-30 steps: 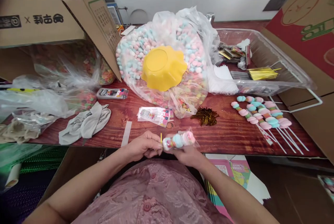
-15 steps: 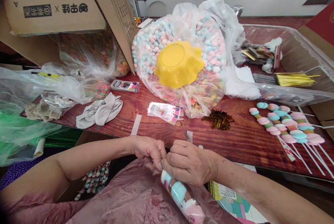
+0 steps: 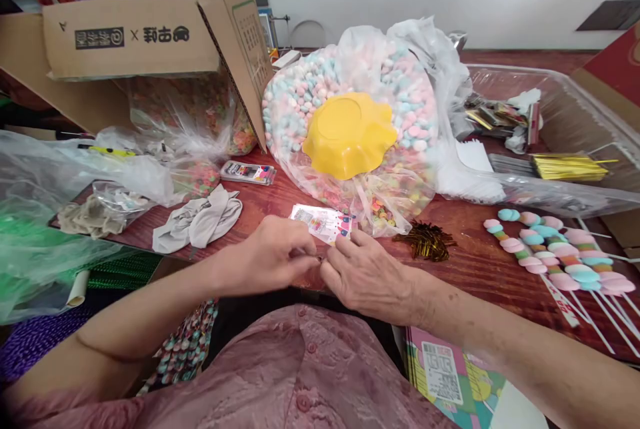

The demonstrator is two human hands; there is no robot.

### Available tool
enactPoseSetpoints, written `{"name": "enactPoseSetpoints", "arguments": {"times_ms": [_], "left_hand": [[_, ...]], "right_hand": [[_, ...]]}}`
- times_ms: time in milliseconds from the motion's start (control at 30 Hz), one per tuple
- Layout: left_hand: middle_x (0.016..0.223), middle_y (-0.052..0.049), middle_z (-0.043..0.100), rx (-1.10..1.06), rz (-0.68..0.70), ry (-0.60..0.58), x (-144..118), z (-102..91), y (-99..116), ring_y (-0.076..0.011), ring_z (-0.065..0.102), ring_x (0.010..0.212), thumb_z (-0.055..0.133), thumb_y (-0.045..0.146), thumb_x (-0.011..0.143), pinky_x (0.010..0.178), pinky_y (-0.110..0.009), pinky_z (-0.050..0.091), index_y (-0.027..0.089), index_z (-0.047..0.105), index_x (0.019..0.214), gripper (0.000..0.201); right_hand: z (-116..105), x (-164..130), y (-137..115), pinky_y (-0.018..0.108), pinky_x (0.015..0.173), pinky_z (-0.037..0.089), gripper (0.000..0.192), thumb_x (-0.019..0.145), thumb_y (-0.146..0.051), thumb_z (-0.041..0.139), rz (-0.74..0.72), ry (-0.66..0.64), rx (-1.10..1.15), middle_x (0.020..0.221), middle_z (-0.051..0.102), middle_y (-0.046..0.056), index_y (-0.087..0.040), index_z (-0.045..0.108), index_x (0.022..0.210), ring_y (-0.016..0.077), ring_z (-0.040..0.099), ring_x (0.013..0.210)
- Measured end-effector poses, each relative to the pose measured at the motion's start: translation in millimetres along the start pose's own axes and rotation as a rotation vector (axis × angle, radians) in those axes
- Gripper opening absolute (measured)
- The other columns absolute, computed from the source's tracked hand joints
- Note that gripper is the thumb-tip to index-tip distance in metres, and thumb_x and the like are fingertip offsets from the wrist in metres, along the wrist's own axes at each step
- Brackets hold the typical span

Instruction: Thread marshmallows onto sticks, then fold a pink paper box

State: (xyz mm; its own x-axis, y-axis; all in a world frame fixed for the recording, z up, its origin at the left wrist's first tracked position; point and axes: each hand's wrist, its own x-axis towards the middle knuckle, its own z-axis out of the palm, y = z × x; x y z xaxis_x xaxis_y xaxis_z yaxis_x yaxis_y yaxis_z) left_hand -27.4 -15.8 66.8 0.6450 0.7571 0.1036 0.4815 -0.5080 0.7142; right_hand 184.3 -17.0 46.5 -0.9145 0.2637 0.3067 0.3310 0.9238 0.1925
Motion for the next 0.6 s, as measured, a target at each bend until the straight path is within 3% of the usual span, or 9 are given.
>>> {"name": "enactPoseSetpoints", "arguments": {"times_ms": [33,100,200,267,333,433,500,600], "left_hand": [[0.067,-0.003,0.060,0.054,0.074,0.067,-6.7,5.7,5.0,-0.0125,0.051,0.066,0.055,0.018,0.082,0.065,-0.025,0.040,0.012,0.066,0.067,0.019],[0.070,-0.004,0.062,-0.023,0.168,0.027,-18.1,22.9,7.4,-0.0130,0.053,0.067,0.061,0.024,0.082,0.066,-0.025,0.042,0.011,0.070,0.079,0.016],[0.086,-0.002,0.066,-0.238,0.061,-0.130,-23.3,48.1,-4.2,-0.0131,0.057,0.073,0.071,0.029,0.077,0.069,-0.024,0.046,0.016,0.068,0.112,0.037],[0.108,-0.005,0.064,-0.304,0.001,-0.135,-20.0,57.3,-13.8,-0.0157,0.060,0.089,0.068,0.022,0.078,0.081,-0.027,0.048,0.022,0.065,0.122,0.044],[0.129,-0.010,0.055,-0.275,0.047,-0.071,-14.5,60.8,-19.6,-0.0217,0.056,0.113,0.064,0.015,0.078,0.098,-0.035,0.045,0.023,0.066,0.121,0.044],[0.139,-0.011,0.045,-0.140,0.145,-0.007,-5.7,61.9,-21.5,-0.0267,0.043,0.131,0.055,0.010,0.080,0.110,-0.044,0.035,0.025,0.068,0.118,0.043],[0.136,-0.012,0.047,-0.094,0.146,0.006,0.9,62.8,-20.9,-0.0264,0.043,0.129,0.049,0.009,0.084,0.109,-0.044,0.036,0.025,0.069,0.117,0.041],[0.135,-0.014,0.046,-0.119,0.091,0.074,12.1,64.3,-18.9,-0.0277,0.045,0.127,0.050,0.016,0.088,0.107,-0.044,0.039,0.023,0.062,0.128,0.042]], "right_hand": [[-0.5,0.1,1.7,0.034,0.063,0.029,0.020,0.090,-0.011,0.044,0.050,0.005,0.003,0.070,0.055,0.005,-0.017,0.057,0.075,0.0181,0.044,0.067],[0.3,-0.7,1.5,0.033,0.061,0.031,0.020,0.090,-0.012,0.042,0.176,0.066,0.081,0.069,0.054,0.006,-0.016,0.055,0.074,0.0182,0.045,0.068],[7.6,-4.6,-8.0,0.029,0.059,0.034,0.019,0.091,-0.011,0.042,0.413,0.209,0.335,0.067,0.053,0.003,-0.017,0.052,0.076,0.0145,0.047,0.065],[15.0,-9.6,-16.5,0.025,0.056,0.036,0.020,0.093,-0.013,0.044,0.587,0.273,0.530,0.064,0.051,-0.001,-0.018,0.050,0.075,0.0110,0.047,0.059],[19.9,-16.2,-22.1,0.023,0.053,0.036,0.021,0.094,-0.014,0.045,0.714,0.316,0.645,0.063,0.050,-0.003,-0.019,0.049,0.075,0.0098,0.047,0.056],[15.5,-25.7,-22.1,0.027,0.056,0.039,0.015,0.091,-0.014,0.049,0.691,0.406,0.553,0.066,0.052,-0.001,-0.021,0.053,0.078,0.0129,0.050,0.058],[7.2,-29.0,-20.7,0.030,0.060,0.041,0.012,0.088,-0.012,0.051,0.569,0.460,0.448,0.069,0.056,0.001,-0.022,0.055,0.083,0.0160,0.052,0.063],[1.3,-28.5,-25.3,0.031,0.062,0.042,0.016,0.087,-0.009,0.047,0.438,0.422,0.481,0.072,0.058,0.003,-0.022,0.055,0.087,0.0171,0.054,0.066]]}}
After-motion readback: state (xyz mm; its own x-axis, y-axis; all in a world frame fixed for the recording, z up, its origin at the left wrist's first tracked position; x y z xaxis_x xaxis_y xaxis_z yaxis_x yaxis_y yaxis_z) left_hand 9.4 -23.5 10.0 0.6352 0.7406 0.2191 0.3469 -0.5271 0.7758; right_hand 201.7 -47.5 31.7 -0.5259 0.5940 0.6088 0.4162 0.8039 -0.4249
